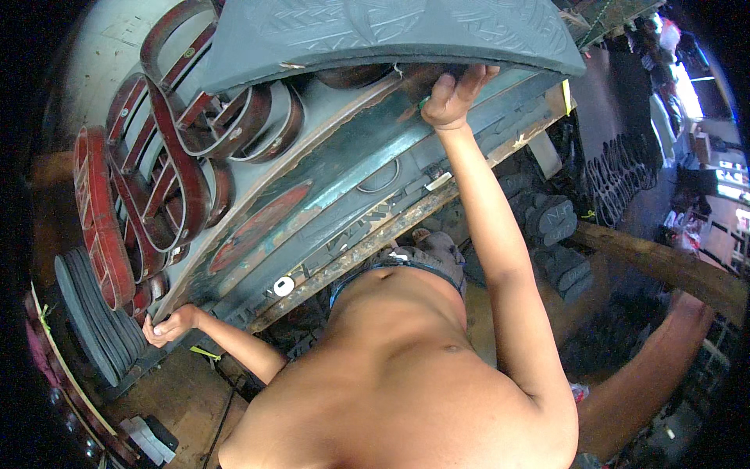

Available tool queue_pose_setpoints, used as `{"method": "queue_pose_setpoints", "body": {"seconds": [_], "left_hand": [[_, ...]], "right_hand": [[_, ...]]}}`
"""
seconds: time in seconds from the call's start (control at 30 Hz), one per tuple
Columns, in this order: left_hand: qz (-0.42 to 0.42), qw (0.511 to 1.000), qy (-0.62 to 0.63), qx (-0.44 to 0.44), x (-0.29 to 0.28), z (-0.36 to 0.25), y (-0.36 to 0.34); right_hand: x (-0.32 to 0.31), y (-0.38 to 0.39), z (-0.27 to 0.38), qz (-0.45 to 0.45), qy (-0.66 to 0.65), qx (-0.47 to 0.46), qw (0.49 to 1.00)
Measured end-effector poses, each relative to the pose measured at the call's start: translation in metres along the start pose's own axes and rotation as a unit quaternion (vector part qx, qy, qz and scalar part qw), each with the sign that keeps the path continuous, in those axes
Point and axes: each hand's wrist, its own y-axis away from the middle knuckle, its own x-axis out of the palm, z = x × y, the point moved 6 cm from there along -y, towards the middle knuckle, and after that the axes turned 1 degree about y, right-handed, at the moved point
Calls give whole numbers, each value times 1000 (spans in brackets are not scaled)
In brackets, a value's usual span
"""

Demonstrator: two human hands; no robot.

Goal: The person uses a hydraulic press to bond a red sandal frame to a black rubber sheet, then cuts the excess rubber with scissors. They repeat this process for multiple units, stacking the finished soles on the machine.

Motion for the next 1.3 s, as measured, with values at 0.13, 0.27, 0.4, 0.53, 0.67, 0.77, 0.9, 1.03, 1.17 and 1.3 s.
{"method": "queue_pose_setpoints", "body": {"seconds": [0.13,0.27,0.4,0.53,0.67,0.77,0.9,1.03,1.17,1.3], "left_hand": [[0,1000,-3,7,-4,-3,3],[-8,1000,-13,2,-5,-1,5],[-5,1000,1,7,-4,1,6],[-5,1000,-1,14,-9,0,5],[-22,1000,-6,-6,-19,-1,1],[9,1000,-10,-11,-21,-5,-4],[110,990,50,-68,-35,-9,-8],[138,960,154,-187,-82,-25,31],[389,859,230,-241,-119,-84,137],[531,816,218,-65,-148,-135,213]], "right_hand": [[-1,-2,1,17,-1,-19,1000],[4,-5,4,16,-45,-5,999],[8,-6,8,11,-55,2,998],[4,-8,10,-8,-66,6,998],[-9,-19,24,-4,17,-41,999],[-16,-29,38,19,31,-33,999],[-40,-30,55,112,-18,94,989],[-88,42,109,258,-153,148,942],[-107,132,141,533,-154,67,829],[-109,162,134,560,-152,58,813]]}}
